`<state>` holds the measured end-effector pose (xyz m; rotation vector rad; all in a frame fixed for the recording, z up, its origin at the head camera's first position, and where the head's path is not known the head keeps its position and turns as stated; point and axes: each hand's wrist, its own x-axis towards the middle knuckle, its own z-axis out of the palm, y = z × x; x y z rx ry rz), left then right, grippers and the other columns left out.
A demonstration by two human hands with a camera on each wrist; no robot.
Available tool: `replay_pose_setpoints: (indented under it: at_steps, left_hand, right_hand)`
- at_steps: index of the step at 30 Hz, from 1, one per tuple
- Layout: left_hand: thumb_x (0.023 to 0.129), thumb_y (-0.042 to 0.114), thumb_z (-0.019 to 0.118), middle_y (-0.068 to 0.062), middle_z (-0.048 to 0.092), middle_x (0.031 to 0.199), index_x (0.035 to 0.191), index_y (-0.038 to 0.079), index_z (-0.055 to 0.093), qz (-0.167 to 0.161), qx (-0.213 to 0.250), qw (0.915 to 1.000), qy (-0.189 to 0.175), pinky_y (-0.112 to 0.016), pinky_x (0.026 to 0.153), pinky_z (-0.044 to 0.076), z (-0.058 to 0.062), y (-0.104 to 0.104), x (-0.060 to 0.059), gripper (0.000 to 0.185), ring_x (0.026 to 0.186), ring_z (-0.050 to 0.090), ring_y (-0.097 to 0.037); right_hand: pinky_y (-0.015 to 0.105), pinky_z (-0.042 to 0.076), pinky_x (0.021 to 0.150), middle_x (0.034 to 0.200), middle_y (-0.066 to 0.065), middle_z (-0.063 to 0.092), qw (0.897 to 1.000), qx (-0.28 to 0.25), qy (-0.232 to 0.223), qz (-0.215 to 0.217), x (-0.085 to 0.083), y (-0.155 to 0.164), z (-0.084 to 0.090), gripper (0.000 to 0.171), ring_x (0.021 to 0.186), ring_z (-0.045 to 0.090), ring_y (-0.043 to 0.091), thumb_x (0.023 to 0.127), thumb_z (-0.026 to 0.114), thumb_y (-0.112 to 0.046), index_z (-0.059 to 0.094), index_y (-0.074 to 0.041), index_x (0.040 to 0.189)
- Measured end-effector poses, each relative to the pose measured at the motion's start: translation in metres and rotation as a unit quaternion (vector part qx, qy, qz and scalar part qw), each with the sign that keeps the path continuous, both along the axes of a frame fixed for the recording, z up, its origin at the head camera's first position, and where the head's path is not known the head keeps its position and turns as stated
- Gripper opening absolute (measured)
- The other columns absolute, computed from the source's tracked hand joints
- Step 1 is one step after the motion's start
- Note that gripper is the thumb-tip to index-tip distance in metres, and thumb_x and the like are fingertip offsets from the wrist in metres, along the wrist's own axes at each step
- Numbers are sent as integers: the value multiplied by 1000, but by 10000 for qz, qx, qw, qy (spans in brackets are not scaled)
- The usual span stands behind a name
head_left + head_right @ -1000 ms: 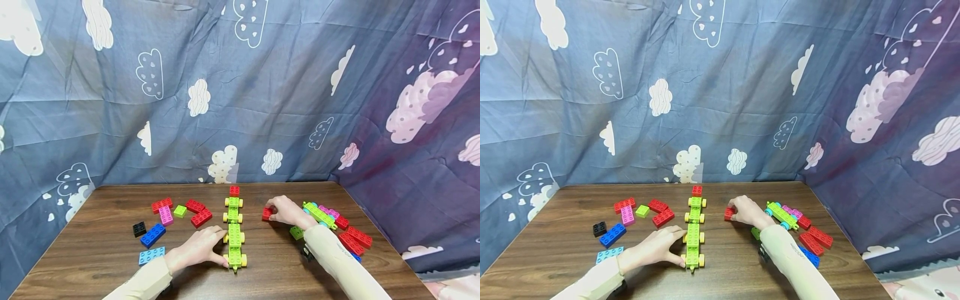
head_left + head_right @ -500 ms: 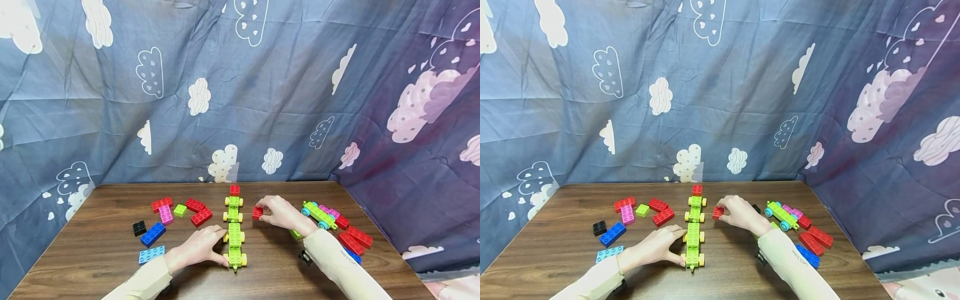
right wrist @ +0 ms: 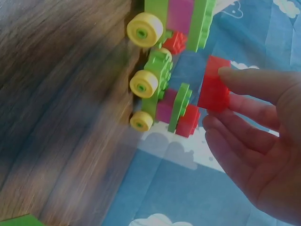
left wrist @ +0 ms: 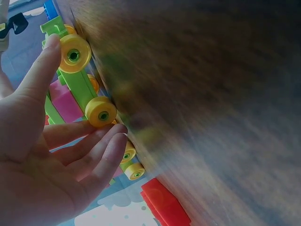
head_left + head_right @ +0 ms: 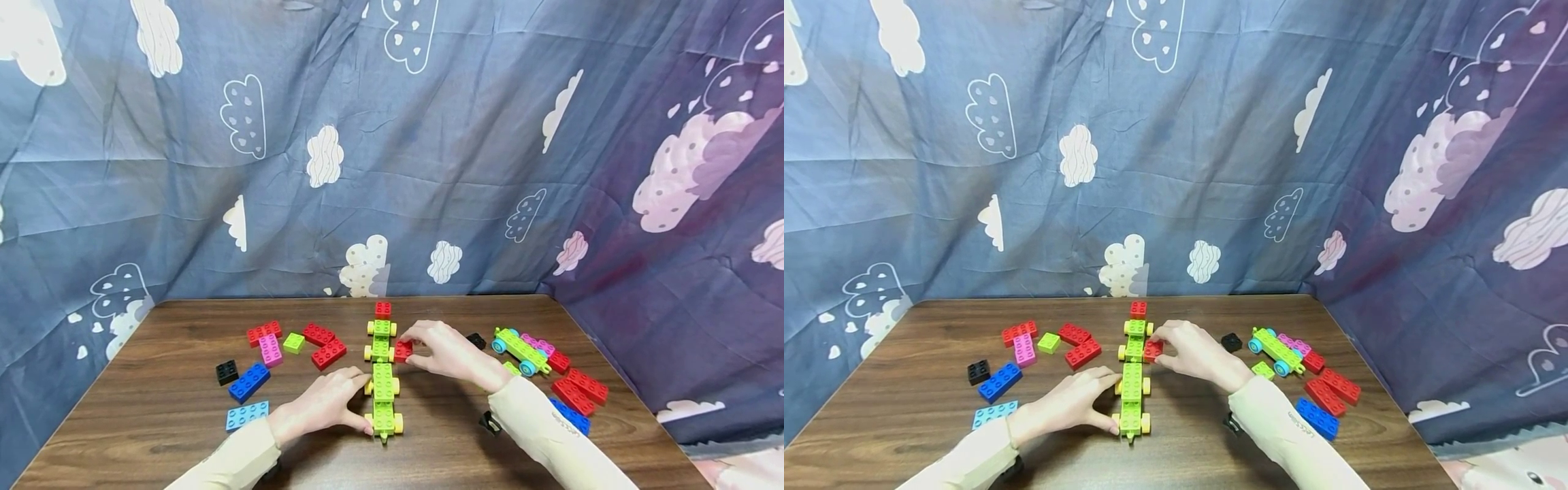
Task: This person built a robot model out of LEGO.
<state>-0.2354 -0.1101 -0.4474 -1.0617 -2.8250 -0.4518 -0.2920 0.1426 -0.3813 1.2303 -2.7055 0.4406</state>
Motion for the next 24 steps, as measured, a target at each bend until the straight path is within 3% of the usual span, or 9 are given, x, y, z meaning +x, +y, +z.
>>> replay_pose_setpoints:
  at_steps: [11,24]
  left_hand:
    - [72,58,81,-5,66,115,126,1,63,18,-51,9999,-117,-36,82,57,0,0,0,80,103,64,-19]
    - [72,56,81,-5,66,115,126,1,63,19,-28,9999,-109,-36,82,57,0,0,0,79,103,64,-19]
  right_hand:
    - [23,53,78,100,-5,70,9993,15,-52,369,10,-15,-1,23,88,62,4,88,76,-24,72,-15,109]
    - [24,54,81,102,-4,71,9982,92,-105,577,9,-23,-5,24,89,63,5,89,74,-23,72,-14,110]
